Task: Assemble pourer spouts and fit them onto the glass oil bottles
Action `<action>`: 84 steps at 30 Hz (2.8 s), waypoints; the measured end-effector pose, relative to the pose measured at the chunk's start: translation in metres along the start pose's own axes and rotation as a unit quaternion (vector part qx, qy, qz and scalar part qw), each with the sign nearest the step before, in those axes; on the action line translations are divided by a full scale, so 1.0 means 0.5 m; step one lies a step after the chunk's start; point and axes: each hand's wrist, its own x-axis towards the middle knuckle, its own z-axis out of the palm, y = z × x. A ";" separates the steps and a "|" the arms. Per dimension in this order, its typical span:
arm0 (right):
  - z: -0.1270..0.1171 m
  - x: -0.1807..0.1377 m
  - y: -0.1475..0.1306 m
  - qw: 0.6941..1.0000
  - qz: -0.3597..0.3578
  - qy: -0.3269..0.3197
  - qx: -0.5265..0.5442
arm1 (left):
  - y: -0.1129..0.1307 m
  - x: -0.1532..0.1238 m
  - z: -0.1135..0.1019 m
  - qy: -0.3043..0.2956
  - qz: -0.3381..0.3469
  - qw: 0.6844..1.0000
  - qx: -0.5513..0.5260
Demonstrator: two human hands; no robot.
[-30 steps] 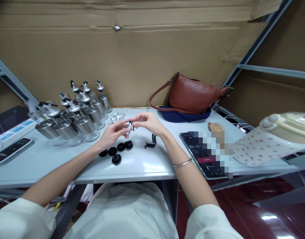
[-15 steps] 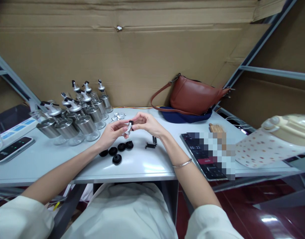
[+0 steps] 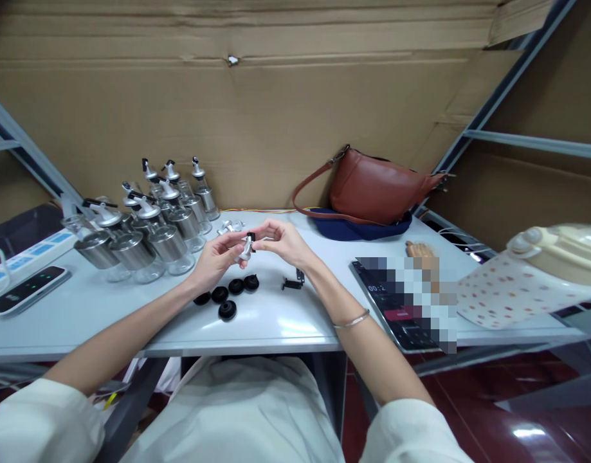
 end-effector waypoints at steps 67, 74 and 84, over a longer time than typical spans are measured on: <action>-0.033 0.009 0.013 0.935 -0.089 0.219 -0.264 | 0.014 0.025 -0.029 0.060 -0.018 0.975 0.214; -0.001 0.000 0.004 0.927 -0.077 0.167 -0.328 | 0.023 0.026 -0.019 0.127 -0.110 0.985 -0.034; 0.017 -0.002 0.010 0.930 -0.088 0.150 -0.324 | 0.022 0.028 -0.023 0.105 -0.102 0.987 -0.059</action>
